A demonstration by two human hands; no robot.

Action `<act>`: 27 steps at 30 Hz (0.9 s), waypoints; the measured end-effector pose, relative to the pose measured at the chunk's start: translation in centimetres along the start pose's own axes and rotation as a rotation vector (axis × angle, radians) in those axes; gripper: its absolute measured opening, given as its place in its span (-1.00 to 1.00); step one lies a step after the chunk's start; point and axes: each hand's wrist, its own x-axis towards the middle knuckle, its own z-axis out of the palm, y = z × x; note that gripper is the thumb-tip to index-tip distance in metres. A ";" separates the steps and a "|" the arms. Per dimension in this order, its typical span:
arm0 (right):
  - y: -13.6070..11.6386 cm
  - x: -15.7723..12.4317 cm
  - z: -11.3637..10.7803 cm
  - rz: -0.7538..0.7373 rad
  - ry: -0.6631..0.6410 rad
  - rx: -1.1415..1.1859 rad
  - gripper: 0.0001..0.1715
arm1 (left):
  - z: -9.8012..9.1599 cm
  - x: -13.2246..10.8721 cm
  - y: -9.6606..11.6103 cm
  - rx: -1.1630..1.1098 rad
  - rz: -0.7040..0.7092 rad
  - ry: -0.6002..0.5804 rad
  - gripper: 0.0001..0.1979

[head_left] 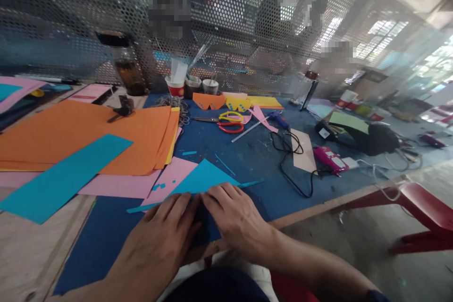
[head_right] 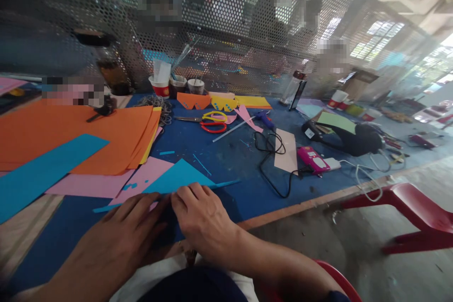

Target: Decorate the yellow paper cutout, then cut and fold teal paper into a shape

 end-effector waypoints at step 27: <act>3.1 -4.4 -0.5 0.179 0.181 0.203 -0.53 | -0.5 -1.7 -0.3 -0.104 -0.087 0.052 -0.56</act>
